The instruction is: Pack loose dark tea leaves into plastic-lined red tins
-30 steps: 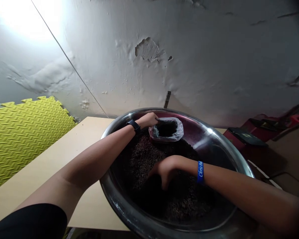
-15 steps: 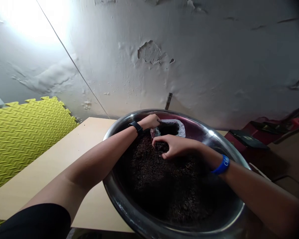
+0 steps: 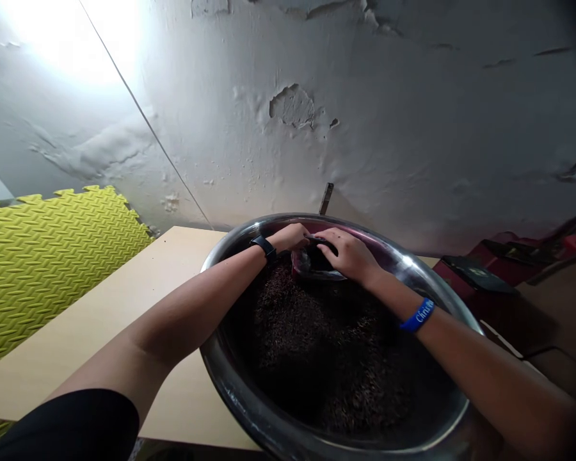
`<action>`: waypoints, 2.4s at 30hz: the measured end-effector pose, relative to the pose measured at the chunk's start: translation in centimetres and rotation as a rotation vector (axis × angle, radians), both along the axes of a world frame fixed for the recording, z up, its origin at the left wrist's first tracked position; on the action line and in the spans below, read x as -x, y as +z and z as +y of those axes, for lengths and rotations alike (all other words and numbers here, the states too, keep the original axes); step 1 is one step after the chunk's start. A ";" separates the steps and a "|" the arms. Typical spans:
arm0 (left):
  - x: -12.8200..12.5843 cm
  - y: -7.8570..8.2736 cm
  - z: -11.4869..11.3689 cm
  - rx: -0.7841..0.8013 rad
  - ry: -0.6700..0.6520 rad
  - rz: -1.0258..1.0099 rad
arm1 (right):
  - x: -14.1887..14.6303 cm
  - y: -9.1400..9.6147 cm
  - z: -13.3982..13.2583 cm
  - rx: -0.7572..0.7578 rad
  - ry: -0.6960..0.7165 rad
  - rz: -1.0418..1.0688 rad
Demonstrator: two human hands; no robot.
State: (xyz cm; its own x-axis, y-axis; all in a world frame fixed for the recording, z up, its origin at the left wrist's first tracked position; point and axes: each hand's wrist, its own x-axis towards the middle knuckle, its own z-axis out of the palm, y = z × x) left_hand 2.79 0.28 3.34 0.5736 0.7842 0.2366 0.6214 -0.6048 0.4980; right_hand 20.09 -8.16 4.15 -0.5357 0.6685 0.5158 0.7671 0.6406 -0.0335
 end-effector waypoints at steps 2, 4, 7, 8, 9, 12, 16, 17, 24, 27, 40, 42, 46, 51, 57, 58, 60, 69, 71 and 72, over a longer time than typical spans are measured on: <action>0.1 0.0 -0.1 0.000 0.003 -0.011 | 0.1 0.2 -0.4 0.033 -0.001 0.002; 0.1 0.1 -0.2 0.012 -0.016 -0.026 | 0.3 0.1 -0.8 0.103 0.008 -0.053; 0.0 0.0 -0.3 0.006 -0.021 -0.028 | 1.3 -0.5 -1.9 0.168 0.087 -0.128; 0.0 0.0 -0.3 -0.006 -0.017 -0.022 | 1.9 -0.8 -2.3 0.161 0.145 -0.161; -0.1 -0.1 -0.3 -0.019 -0.008 -0.016 | 2.5 -1.1 -2.8 0.141 0.216 -0.201; -0.2 -0.4 0.0 -0.029 0.013 -0.013 | 4.7 -2.2 -4.4 0.098 0.419 -0.318; -0.2 -0.7 0.5 -0.007 0.032 -0.014 | 6.0 -5.2 -5.5 0.377 0.488 -0.366; -0.3 -0.7 0.6 -0.005 0.031 -0.012 | 5.9 -6.2 -5.5 0.486 0.457 -0.404; -0.4 -0.7 0.7 -0.005 0.044 -0.005 | 5.9 -9.1 -5.3 0.997 0.384 -0.607; -0.6 -0.6 0.7 0.006 0.019 -0.012 | 6.9 -8.5 -6.2 1.086 0.462 -0.654; -0.8 -0.6 0.6 0.010 -0.011 -0.025 | 6.0 -3.6 -6.6 0.840 0.540 -0.327; -0.8 -0.5 0.4 0.014 -0.013 -0.033 | 5.9 -1.9 -6.6 0.738 0.549 -0.200; -0.6 -0.1 -0.3 0.021 -0.008 -0.043 | 5.0 1.2 -6.5 0.553 0.532 0.065; -0.4 0.6 -1.3 0.038 -0.047 -0.039 | 1.7 1.4 -3.3 0.200 0.354 0.186; -0.7 0.2 -0.7 0.020 0.024 0.020 | -0.8 -1.0 -0.2 0.159 0.015 -0.239; -0.7 0.1 -0.5 0.022 0.018 0.025 | -0.6 -1.1 -0.3 0.154 -0.002 -0.240; -0.7 0.0 -0.4 0.019 -0.001 0.024 | 0.0 -0.7 -1.1 0.125 -0.021 -0.218; -0.7 -0.1 -0.6 0.020 0.039 -0.001 | 4.4 -3.2 -5.0 0.482 0.383 -0.319; -0.7 -0.1 -0.5 0.018 0.040 0.002 | 4.8 -5.2 -5.6 0.658 0.379 -0.463; -0.8 -0.2 -0.4 0.014 0.034 0.003 | 5.0 -6.1 -5.8 0.729 0.344 -0.538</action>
